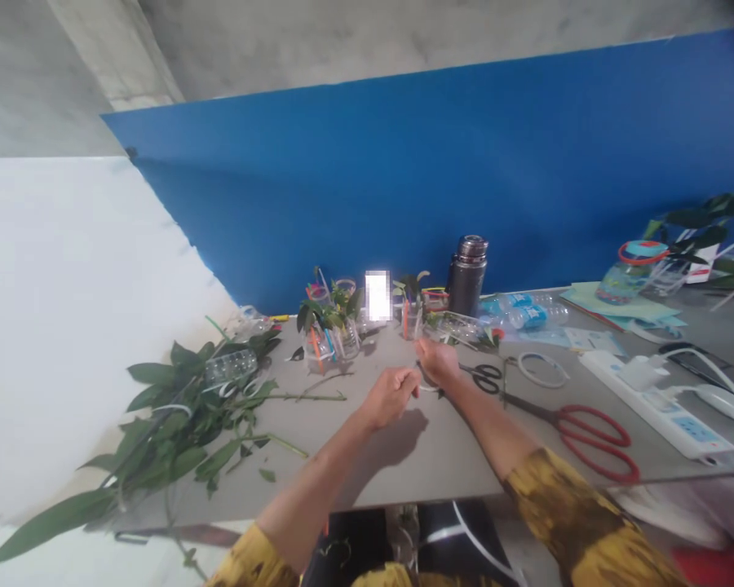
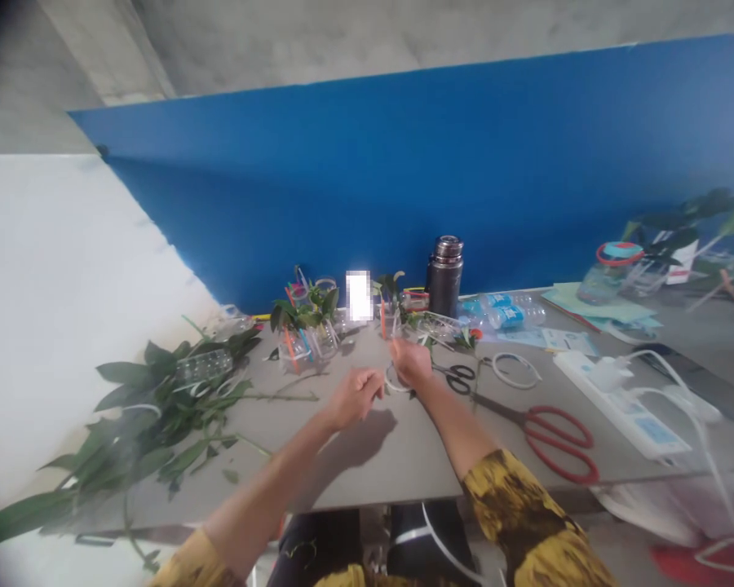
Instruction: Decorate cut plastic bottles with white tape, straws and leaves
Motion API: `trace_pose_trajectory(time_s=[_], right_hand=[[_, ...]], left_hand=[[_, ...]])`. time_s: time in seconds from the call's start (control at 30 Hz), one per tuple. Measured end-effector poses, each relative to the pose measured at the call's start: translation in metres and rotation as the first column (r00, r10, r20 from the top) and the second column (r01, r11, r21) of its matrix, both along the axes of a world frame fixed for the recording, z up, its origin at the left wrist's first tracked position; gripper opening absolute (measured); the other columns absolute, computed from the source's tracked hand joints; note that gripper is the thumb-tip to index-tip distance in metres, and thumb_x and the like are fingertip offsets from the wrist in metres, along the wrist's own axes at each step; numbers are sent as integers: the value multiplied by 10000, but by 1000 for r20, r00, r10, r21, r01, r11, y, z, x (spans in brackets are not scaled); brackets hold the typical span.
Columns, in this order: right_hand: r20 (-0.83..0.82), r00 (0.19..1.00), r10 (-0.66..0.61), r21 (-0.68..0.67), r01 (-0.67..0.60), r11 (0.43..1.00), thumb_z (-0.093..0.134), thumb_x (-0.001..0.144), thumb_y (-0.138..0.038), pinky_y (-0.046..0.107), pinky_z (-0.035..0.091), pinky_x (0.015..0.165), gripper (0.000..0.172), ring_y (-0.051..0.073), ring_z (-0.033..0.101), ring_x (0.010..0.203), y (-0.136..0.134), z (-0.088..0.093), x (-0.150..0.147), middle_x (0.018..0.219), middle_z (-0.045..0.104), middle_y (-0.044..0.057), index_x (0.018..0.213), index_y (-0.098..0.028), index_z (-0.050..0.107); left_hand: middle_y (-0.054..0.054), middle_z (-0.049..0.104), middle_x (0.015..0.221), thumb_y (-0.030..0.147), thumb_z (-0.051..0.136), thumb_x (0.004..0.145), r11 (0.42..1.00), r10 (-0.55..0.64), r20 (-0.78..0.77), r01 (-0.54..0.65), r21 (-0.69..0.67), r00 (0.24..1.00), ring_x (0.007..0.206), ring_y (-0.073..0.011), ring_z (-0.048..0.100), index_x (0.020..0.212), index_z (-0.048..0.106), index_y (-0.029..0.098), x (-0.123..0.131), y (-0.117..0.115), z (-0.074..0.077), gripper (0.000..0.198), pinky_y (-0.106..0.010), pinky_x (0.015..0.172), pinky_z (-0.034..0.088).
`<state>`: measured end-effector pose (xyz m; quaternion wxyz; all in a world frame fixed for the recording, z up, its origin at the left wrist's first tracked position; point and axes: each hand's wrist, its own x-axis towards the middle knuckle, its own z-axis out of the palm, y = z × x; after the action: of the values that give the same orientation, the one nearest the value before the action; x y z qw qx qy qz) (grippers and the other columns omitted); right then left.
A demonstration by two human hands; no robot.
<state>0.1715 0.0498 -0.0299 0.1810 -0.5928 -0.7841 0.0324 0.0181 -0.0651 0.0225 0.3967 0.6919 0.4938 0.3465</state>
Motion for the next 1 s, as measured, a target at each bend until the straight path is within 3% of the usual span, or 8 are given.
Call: trace_pose_trajectory(time_s=[0.2,0.3,0.43,0.5,0.6,0.73,0.9,1.0], right_hand=[[28,1000,5,-4,-5,1000,410,1141,-463,293,343,701,476,224,735,904,-5,4,7,1002,822,124,987,-207,781],[-20,1000,20,33,-19,999,440,1126,-469,291,330,687,463,218,719,862,-7,5,10,951,814,119,956,-190,767],[-114,991,75,59,-69,996,497,1082,-388,283,340,689,341,205,700,835,-10,7,5,940,810,81,970,-203,760],[-145,976,163,84,-152,985,497,1065,-329,276,373,719,300,205,702,863,-12,6,1,971,811,74,989,-211,761],[-224,933,282,95,-267,959,463,1064,-265,275,443,786,302,209,714,918,-14,1,-6,1025,808,77,1070,-215,761],[-343,854,392,63,-396,916,538,984,-152,324,530,952,349,231,733,1051,-12,-6,-19,1123,797,105,1281,-188,717],[-284,882,376,3,-391,920,636,898,-112,374,549,1049,425,275,722,1177,8,7,-60,1242,783,131,1311,-167,716],[-194,939,283,-64,-300,952,614,941,-114,360,533,1067,462,289,677,1294,27,25,-91,1413,713,170,1399,-156,661]], left_hand=[[-12,540,505,507,378,1025,991,112,41,-108,-76,993,519,-156,503,627,577,222,3,-44,-30,529,-295,610,424],[-21,624,639,421,483,969,976,215,41,-213,-39,976,603,-167,553,711,638,210,2,-44,-41,367,-298,642,450],[-87,756,1000,286,583,889,931,325,54,-329,157,944,922,-226,686,960,729,210,2,-30,-44,179,-336,810,528],[-88,771,1028,260,570,909,944,271,17,-269,193,962,952,-231,699,998,735,212,3,-23,-41,194,-340,827,533],[-53,775,938,260,564,947,971,71,-131,-39,236,989,853,-207,682,961,739,217,1,-13,-31,181,-319,792,517],[-34,691,774,310,514,1017,914,-7,-298,127,385,955,728,-180,592,775,655,214,-14,7,-19,296,-310,739,465],[-31,614,745,425,409,1065,832,194,-170,-70,551,966,709,-183,552,773,580,222,-42,35,-27,395,-313,728,454],[-43,646,812,461,444,1030,807,342,-49,-267,526,938,781,-206,594,856,614,224,-57,49,-39,340,-334,786,486]])
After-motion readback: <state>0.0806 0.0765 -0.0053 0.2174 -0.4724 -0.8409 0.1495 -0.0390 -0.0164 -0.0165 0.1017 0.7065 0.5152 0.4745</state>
